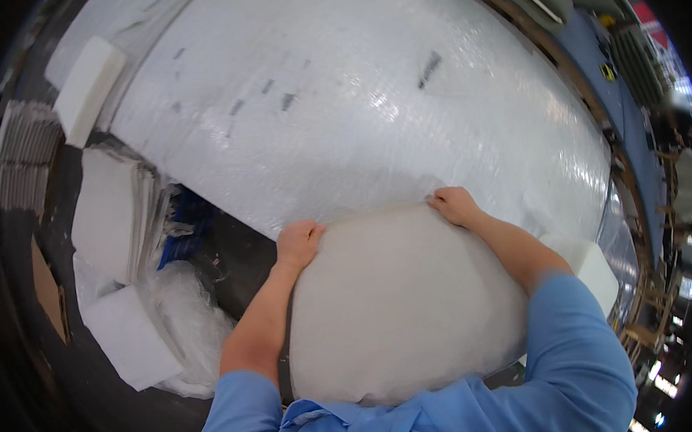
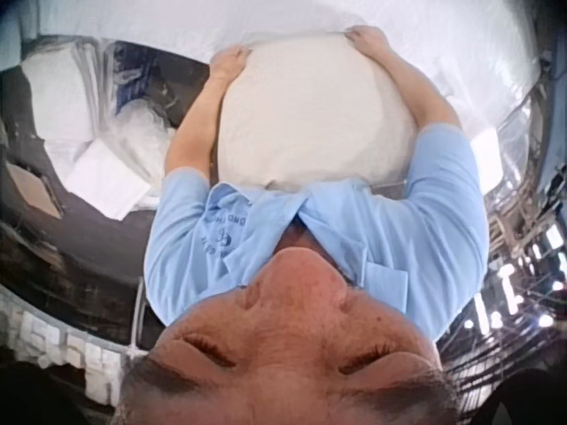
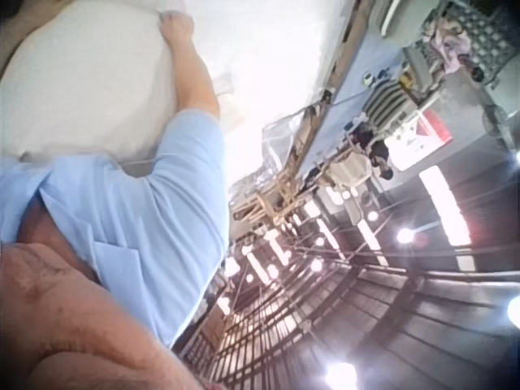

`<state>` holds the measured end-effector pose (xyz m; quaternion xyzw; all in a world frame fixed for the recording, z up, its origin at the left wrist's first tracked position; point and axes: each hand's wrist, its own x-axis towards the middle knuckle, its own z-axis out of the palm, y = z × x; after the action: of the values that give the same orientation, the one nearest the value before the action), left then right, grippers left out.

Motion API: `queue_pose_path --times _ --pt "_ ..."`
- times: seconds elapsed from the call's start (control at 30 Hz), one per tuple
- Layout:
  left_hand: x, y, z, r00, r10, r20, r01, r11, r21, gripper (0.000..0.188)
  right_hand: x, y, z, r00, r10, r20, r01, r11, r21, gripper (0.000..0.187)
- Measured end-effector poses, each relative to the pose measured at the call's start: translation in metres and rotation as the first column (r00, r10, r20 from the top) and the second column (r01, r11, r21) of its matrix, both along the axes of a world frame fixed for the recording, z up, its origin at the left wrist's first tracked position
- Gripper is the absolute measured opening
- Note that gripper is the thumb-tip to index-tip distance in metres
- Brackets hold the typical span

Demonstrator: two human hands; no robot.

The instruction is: The person inserts a rectangular foam cushion into a light gray fabric cover, then repeatedly folds, rolls, and tucks the cover to enclose the foam. The person works at a table in a workshop, handling the cushion and cover by hand.

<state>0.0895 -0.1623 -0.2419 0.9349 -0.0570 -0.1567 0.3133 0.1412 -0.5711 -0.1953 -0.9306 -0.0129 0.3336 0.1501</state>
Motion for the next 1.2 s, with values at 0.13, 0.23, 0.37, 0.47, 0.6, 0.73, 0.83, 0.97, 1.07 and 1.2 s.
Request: queue_pose_path --times 0.13,0.23,0.37,0.47,0.6,0.73,0.83,0.97,1.07,1.2 --pt "-0.028 0.020 0.035 0.886 0.419 0.198 -0.399 0.907 -0.136 0.037 -0.016 -0.029 0.034 0.954 -0.193 0.230 0.170 0.979 0.116 0.051" --pt "-0.084 0.057 0.054 0.629 0.688 -0.362 -0.765 0.631 -0.130 0.044 -0.022 -0.029 0.094 0.935 -0.320 -0.154 0.321 0.947 -0.018 0.068" --pt "-0.118 0.031 0.114 0.175 -0.001 -0.985 -0.943 0.288 -0.168 0.066 -0.064 -0.036 0.104 0.605 -0.457 -0.652 0.552 0.831 -0.071 0.085" --pt "-0.108 0.019 0.094 0.177 0.127 -0.976 -0.960 0.241 -0.143 0.058 -0.069 -0.025 0.081 0.629 -0.508 -0.588 0.570 0.816 -0.095 0.086" --pt "-0.084 0.014 0.043 0.243 0.275 -0.930 -0.941 0.301 -0.157 0.053 -0.058 -0.008 0.072 0.581 -0.518 -0.628 0.573 0.808 -0.137 0.085" --pt "-0.072 0.013 0.014 0.226 0.268 -0.937 -0.965 0.191 -0.178 0.051 -0.052 0.004 0.074 0.573 -0.568 -0.591 0.554 0.800 -0.231 0.084" --pt "-0.068 0.008 0.013 0.228 0.168 -0.959 -0.973 -0.001 -0.232 0.050 -0.050 0.005 0.070 0.612 -0.581 -0.536 0.567 0.795 -0.215 0.075" --pt "-0.100 -0.001 -0.008 0.336 -0.167 -0.927 -0.845 -0.488 -0.218 0.050 -0.012 0.029 0.075 0.781 0.403 -0.477 -0.617 0.620 -0.484 0.056" --pt "-0.148 -0.014 -0.028 0.346 -0.293 -0.891 -0.739 -0.670 -0.066 0.051 0.017 0.104 0.052 0.678 0.669 -0.304 -0.735 0.621 -0.272 0.045" --pt "-0.153 -0.032 -0.019 0.235 -0.023 -0.972 -0.892 -0.401 -0.206 0.043 0.008 0.251 0.035 0.805 0.592 0.035 -0.592 0.802 0.074 0.044"
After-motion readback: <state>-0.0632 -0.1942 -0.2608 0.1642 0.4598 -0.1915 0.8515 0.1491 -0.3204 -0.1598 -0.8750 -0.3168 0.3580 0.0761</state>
